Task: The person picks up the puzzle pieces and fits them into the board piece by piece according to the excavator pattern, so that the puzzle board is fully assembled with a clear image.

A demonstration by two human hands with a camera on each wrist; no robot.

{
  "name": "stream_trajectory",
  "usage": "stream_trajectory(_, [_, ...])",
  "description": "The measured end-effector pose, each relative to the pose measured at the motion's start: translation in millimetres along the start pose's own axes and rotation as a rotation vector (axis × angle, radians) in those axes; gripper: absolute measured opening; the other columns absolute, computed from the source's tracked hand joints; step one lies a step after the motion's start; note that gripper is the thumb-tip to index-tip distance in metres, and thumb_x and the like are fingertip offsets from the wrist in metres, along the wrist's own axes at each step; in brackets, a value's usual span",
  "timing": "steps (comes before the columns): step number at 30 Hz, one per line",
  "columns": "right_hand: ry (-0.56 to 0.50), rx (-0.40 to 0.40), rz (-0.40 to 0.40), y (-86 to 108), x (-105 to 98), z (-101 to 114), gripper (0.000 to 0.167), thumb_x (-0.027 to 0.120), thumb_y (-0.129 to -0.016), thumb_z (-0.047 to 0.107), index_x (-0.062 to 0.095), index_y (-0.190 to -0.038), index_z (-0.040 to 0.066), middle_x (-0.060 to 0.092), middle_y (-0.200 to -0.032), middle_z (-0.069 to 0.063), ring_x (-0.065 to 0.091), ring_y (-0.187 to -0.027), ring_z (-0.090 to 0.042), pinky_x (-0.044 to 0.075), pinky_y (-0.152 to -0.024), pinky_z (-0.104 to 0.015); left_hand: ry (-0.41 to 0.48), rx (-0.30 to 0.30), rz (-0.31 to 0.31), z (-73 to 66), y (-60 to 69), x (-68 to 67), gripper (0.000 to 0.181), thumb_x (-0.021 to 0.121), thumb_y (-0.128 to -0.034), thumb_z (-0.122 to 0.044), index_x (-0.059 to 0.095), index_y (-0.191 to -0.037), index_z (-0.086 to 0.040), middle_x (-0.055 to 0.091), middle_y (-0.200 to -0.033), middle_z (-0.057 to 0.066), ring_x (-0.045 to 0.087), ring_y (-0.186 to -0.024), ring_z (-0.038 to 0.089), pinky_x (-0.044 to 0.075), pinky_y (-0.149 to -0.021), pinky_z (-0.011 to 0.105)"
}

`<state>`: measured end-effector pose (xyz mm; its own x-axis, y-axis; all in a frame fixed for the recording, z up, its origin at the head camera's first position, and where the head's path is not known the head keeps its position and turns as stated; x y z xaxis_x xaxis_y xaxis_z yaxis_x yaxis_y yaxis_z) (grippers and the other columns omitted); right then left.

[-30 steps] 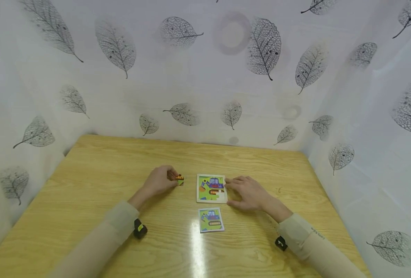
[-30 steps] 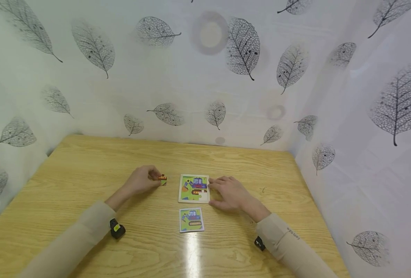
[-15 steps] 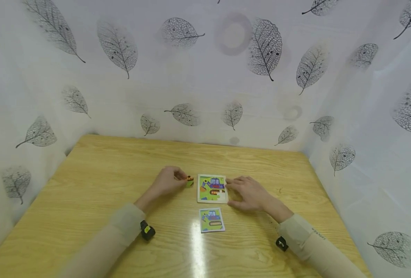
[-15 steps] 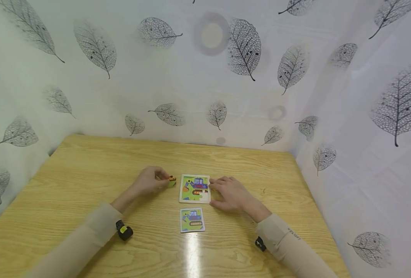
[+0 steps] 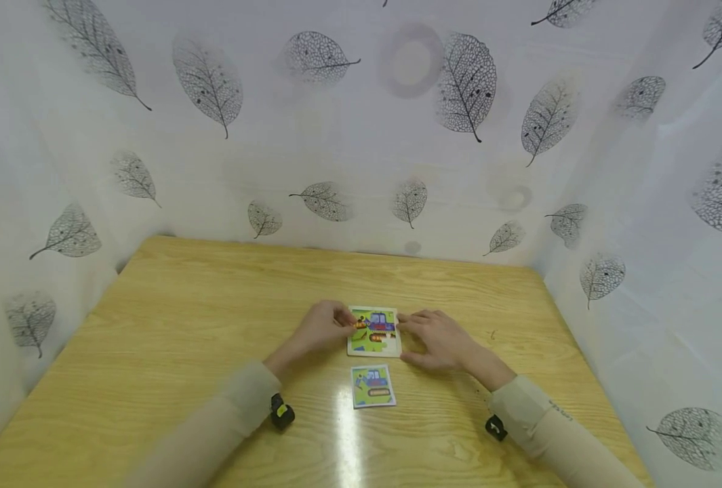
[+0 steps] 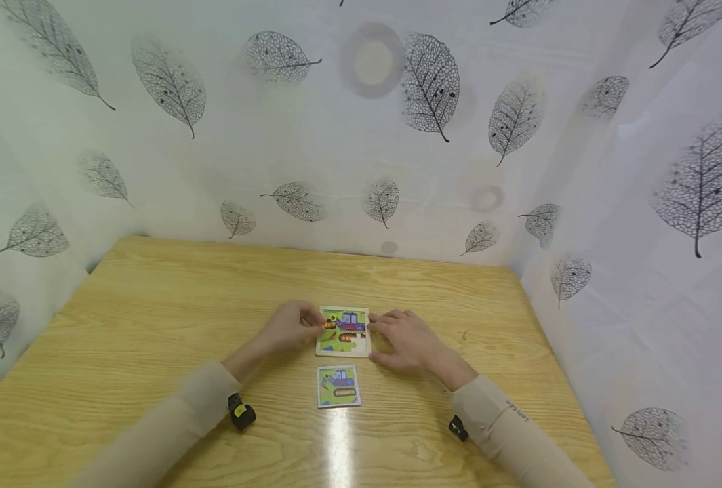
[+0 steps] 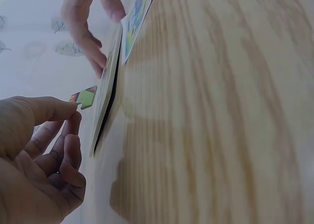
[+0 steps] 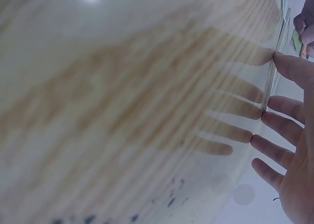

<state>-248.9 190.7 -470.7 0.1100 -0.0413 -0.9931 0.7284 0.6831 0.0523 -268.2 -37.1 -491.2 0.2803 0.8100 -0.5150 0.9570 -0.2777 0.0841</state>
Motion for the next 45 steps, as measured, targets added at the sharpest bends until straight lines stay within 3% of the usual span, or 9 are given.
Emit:
stream_trajectory(10, [-0.004,0.011,0.009,-0.1,0.6,-1.3,0.063,0.068,-0.096,0.052,0.062,-0.147,0.015,0.054,-0.161,-0.007,0.057,-0.141,-0.037,0.043,-0.119,-0.06,0.005,0.069,0.058,-21.4,-0.7,26.8,0.011,0.081,-0.0883,-0.014,0.077,-0.097,-0.009,0.074,-0.092,0.004,0.065,-0.081,0.013,0.057,-0.075,0.026])
stream_trajectory(18, [-0.005,0.003,0.005,-1.2,3.7,-2.9,0.063,0.066,-0.097,0.054,0.061,-0.147,0.015,0.053,-0.162,-0.005,0.056,-0.142,-0.035,0.043,-0.12,-0.059,-0.017,0.081,0.071,-27.8,-2.0,40.9,0.009,0.081,-0.089,-0.013,0.077,-0.096,-0.009,0.075,-0.091,0.003,0.063,-0.079,0.011,0.054,-0.073,0.023])
stream_trajectory(32, [-0.009,-0.002,0.0,-0.9,4.0,-3.4,0.062,0.066,-0.097,0.053,0.062,-0.146,0.015,0.054,-0.161,-0.005,0.057,-0.141,-0.035,0.044,-0.119,-0.059,-0.119,0.043,0.086,-32.9,-6.4,55.5,0.003,0.079,-0.0928,-0.017,0.076,-0.094,-0.017,0.074,-0.092,-0.004,0.063,-0.081,0.01,0.054,-0.077,0.027])
stream_trajectory(45, [-0.02,-0.003,-0.011,0.6,1.3,-2.0,0.062,0.067,-0.097,0.051,0.063,-0.146,0.014,0.055,-0.16,-0.006,0.057,-0.141,-0.036,0.044,-0.118,-0.06,-0.178,0.049,0.109,-35.0,-11.0,57.5,0.004,0.08,-0.0925,-0.018,0.078,-0.094,-0.015,0.075,-0.091,-0.004,0.064,-0.079,0.008,0.055,-0.077,0.026])
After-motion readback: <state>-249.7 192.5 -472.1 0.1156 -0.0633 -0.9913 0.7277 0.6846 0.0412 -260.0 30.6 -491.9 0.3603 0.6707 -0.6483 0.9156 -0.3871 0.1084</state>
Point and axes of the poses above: each hand's wrist, its own y-axis away from the middle knuckle, its own x-axis out of the palm, z = x × y, the point moved 7 cm from there along -y, towards the middle knuckle
